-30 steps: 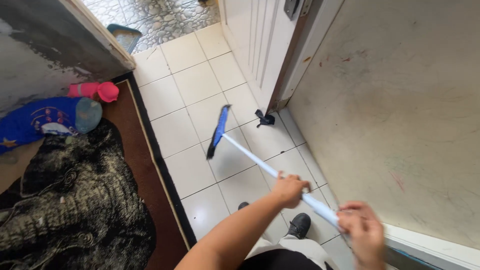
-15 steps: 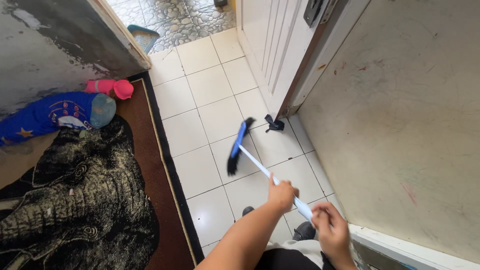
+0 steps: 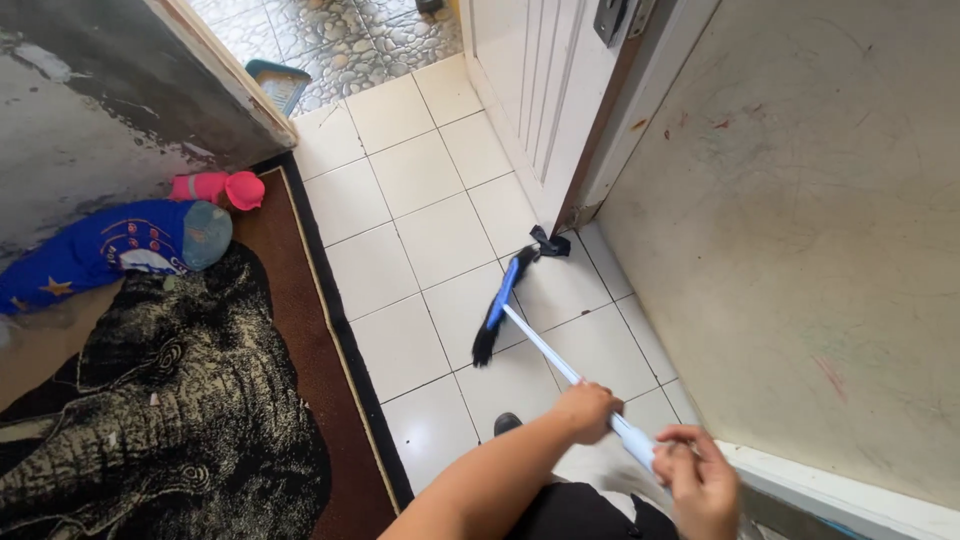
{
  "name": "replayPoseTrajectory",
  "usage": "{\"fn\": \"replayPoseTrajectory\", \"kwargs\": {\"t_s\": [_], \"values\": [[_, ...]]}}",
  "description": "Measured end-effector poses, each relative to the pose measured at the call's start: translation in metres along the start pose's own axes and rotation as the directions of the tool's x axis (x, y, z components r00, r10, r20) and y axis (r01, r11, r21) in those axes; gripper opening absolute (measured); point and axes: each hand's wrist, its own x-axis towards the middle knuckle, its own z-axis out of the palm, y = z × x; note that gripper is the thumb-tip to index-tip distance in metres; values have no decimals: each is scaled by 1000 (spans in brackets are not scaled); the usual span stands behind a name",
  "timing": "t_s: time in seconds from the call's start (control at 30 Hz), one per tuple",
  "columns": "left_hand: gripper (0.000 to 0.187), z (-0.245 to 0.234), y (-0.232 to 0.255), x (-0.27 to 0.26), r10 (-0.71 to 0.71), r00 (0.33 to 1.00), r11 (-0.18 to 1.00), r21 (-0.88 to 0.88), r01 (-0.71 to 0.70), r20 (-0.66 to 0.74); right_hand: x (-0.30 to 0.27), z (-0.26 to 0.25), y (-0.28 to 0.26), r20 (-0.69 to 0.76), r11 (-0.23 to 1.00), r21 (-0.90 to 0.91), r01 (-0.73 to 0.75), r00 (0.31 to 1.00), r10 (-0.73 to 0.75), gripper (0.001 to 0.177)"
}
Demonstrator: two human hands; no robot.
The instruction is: Sweeping the tiled floor and threshold of an entryway into a dustpan.
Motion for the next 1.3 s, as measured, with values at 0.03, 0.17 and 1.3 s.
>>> {"fn": "replayPoseTrajectory", "kwargs": {"t_s": [0.03, 0.17, 1.3], "values": [[23, -9, -16, 1, -40, 999, 997, 62, 40, -2, 4, 14, -7, 125, 995, 41, 90, 988, -94, 19], [26, -63, -40, 10, -194, 980, 961, 193, 199, -46, 39, 65, -56, 324, 976, 88, 200, 921, -218, 20], [6, -303, -63, -3, -776, 179, 618, -675, 402, -604, 235, 302, -365, 951, 507, -274, 817, 152, 269, 9]]}}
